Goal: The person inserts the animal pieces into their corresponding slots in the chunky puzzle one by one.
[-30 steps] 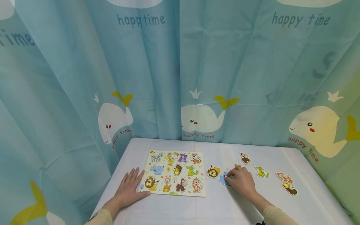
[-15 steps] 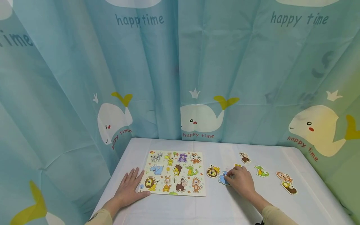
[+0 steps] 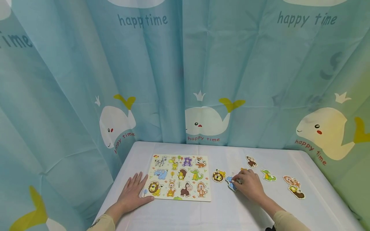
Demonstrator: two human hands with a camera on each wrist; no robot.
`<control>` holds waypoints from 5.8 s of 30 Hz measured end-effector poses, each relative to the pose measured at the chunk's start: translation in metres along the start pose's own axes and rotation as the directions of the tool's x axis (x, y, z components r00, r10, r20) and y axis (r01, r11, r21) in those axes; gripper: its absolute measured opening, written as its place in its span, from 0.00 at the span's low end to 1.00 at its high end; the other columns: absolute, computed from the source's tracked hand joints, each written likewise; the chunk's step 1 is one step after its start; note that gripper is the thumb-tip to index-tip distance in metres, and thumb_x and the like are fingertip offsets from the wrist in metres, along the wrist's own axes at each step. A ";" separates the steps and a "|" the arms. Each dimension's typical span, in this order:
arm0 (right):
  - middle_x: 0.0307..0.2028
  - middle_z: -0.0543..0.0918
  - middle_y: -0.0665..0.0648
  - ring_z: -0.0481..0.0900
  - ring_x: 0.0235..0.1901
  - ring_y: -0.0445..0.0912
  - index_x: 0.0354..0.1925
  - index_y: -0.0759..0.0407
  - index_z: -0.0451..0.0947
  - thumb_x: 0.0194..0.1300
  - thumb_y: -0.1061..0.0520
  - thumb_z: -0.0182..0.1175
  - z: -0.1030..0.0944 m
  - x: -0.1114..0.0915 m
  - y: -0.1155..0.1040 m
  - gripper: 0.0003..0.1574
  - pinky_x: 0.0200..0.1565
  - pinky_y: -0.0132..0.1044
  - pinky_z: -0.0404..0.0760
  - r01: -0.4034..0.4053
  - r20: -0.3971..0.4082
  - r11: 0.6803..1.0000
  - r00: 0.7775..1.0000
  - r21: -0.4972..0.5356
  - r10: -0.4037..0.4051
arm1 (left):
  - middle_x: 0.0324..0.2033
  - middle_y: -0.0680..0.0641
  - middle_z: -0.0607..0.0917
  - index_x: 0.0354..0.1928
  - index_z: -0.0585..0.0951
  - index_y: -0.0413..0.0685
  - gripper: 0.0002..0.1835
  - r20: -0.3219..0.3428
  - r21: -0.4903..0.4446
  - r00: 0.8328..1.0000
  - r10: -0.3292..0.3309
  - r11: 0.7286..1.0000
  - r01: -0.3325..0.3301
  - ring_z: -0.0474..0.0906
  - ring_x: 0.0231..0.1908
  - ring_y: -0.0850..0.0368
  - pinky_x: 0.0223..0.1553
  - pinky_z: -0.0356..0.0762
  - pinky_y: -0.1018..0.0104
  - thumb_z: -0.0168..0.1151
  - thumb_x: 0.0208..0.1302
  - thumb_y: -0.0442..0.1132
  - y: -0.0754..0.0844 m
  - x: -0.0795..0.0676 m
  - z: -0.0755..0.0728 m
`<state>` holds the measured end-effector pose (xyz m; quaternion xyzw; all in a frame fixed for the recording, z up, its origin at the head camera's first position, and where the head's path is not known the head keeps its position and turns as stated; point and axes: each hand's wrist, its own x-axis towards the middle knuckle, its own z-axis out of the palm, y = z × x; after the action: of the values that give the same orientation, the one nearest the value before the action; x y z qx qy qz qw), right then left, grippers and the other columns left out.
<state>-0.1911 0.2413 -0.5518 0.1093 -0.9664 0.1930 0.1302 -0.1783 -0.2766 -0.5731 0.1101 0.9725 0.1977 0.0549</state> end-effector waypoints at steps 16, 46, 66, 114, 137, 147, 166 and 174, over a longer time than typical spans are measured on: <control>0.36 0.82 0.47 0.74 0.40 0.49 0.26 0.42 0.85 0.52 0.50 0.79 0.002 -0.004 -0.001 0.09 0.40 0.49 0.73 -0.052 0.039 0.998 0.998 -0.034 0.053 | 0.79 0.34 0.51 0.80 0.58 0.44 0.60 0.029 0.020 1.000 -0.011 1.000 0.011 0.40 0.78 0.33 0.76 0.34 0.36 0.63 0.56 0.75 0.005 -0.001 -0.006; 0.37 0.83 0.46 0.74 0.43 0.49 0.30 0.45 0.88 0.55 0.53 0.77 0.003 -0.007 -0.004 0.05 0.41 0.46 0.70 -0.122 0.041 0.988 0.992 0.092 0.118 | 0.79 0.34 0.50 0.80 0.58 0.44 0.60 0.036 0.020 0.999 -0.017 1.000 0.017 0.39 0.78 0.34 0.76 0.33 0.36 0.63 0.56 0.75 0.006 -0.002 -0.007; 0.34 0.82 0.44 0.73 0.43 0.48 0.31 0.44 0.89 0.56 0.53 0.78 0.002 -0.003 -0.003 0.05 0.42 0.47 0.70 -0.080 0.021 0.991 0.997 0.108 0.078 | 0.79 0.34 0.51 0.80 0.58 0.43 0.60 0.038 0.011 0.999 -0.018 1.000 0.017 0.39 0.78 0.33 0.76 0.33 0.36 0.63 0.56 0.74 0.007 -0.003 -0.008; 0.34 0.78 0.41 0.70 0.42 0.43 0.29 0.42 0.89 0.59 0.45 0.76 0.066 0.079 -0.163 0.06 0.45 0.43 0.72 0.120 0.054 0.977 0.990 0.175 -0.131 | 0.79 0.35 0.51 0.80 0.59 0.44 0.60 0.022 -0.016 1.000 -0.018 1.000 0.018 0.40 0.79 0.35 0.77 0.33 0.38 0.62 0.55 0.76 0.003 0.000 -0.004; 0.32 0.80 0.42 0.71 0.40 0.44 0.32 0.43 0.91 0.61 0.44 0.74 0.091 0.105 -0.213 0.07 0.41 0.40 0.72 0.155 0.047 0.979 0.986 0.132 -0.163 | 0.79 0.34 0.52 0.79 0.60 0.43 0.59 0.011 -0.011 1.000 -0.001 1.000 0.001 0.41 0.78 0.34 0.77 0.34 0.37 0.62 0.56 0.76 0.002 -0.001 -0.002; 0.34 0.81 0.43 0.70 0.39 0.43 0.32 0.44 0.91 0.60 0.45 0.74 0.102 0.111 -0.228 0.07 0.44 0.43 0.72 0.121 0.074 0.983 0.988 0.135 -0.132 | 0.80 0.37 0.51 0.81 0.58 0.47 0.60 0.002 0.016 1.000 -0.009 1.000 0.009 0.41 0.79 0.37 0.77 0.33 0.40 0.59 0.55 0.79 0.000 -0.001 0.000; 0.32 0.77 0.44 0.69 0.40 0.44 0.31 0.43 0.90 0.60 0.43 0.74 0.120 0.110 -0.253 0.08 0.42 0.41 0.71 0.101 0.139 0.992 0.984 0.074 -0.111 | 0.80 0.38 0.52 0.80 0.59 0.48 0.60 -0.002 0.015 1.000 -0.010 1.000 0.010 0.42 0.79 0.37 0.77 0.34 0.39 0.60 0.55 0.79 -0.002 0.001 0.004; 0.31 0.77 0.43 0.69 0.39 0.44 0.30 0.43 0.90 0.59 0.43 0.75 0.126 0.111 -0.254 0.08 0.40 0.41 0.71 0.085 0.133 0.994 0.987 0.074 -0.094 | 0.80 0.38 0.52 0.80 0.59 0.49 0.60 0.002 0.012 1.000 -0.013 1.000 0.013 0.41 0.79 0.37 0.77 0.34 0.39 0.60 0.55 0.79 -0.002 0.000 0.003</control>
<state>-0.2553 -0.0560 -0.5437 0.1698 -0.9599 0.2121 0.0685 -0.1783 -0.2769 -0.5761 0.1042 0.9743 0.1915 0.0567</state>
